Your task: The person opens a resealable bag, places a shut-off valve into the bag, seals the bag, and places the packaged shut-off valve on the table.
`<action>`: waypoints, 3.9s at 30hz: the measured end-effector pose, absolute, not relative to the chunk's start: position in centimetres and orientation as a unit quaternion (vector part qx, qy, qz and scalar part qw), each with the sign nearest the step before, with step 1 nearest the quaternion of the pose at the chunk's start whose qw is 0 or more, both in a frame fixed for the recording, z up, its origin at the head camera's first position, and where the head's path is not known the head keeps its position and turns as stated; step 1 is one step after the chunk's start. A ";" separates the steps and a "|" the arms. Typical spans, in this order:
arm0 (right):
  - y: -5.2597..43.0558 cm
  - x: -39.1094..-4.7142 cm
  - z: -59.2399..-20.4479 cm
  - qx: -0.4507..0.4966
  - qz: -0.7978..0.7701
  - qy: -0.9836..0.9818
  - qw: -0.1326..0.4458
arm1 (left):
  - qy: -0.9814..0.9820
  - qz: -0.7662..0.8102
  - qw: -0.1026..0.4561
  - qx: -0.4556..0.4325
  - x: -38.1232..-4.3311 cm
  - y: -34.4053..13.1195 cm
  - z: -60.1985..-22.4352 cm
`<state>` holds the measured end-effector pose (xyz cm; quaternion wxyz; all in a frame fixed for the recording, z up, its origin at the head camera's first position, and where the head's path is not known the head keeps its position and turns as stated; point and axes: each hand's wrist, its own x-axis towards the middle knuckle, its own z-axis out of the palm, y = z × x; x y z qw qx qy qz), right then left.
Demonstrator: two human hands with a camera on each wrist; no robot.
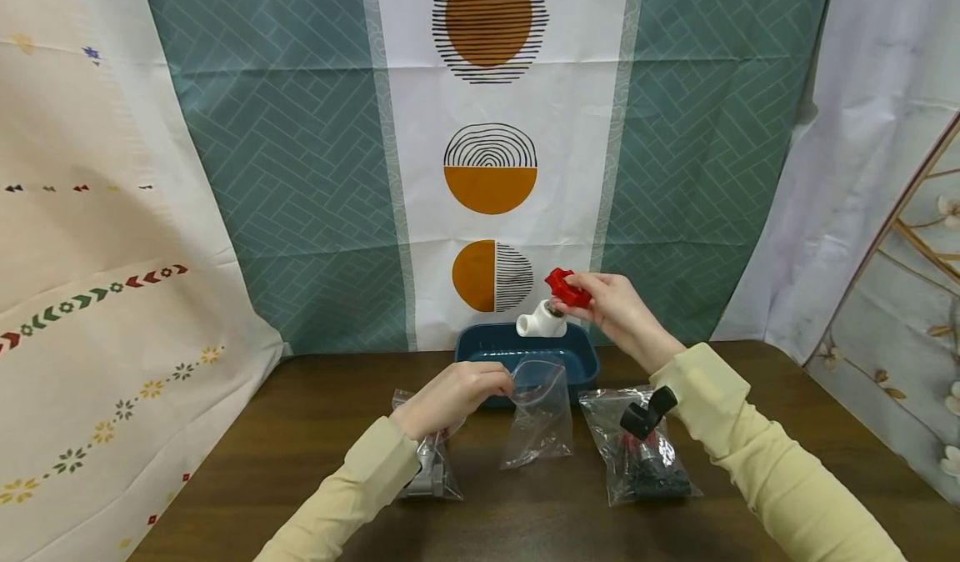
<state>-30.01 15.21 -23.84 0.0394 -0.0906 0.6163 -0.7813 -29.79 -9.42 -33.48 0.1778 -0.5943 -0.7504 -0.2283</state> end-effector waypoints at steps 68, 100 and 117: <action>13.0 -27.7 -29.9 -0.155 -0.380 0.911 0.025 | -0.749 -0.208 0.222 -0.588 -30.6 -8.8 -33.9; 13.7 -28.1 -32.5 -0.182 -0.266 0.946 0.041 | -0.743 -0.221 0.201 -0.599 -30.6 -7.9 -35.1; 15.4 -28.5 -33.6 -0.137 -0.351 0.920 0.108 | -0.743 -0.230 0.198 -0.597 -30.7 -7.7 -35.2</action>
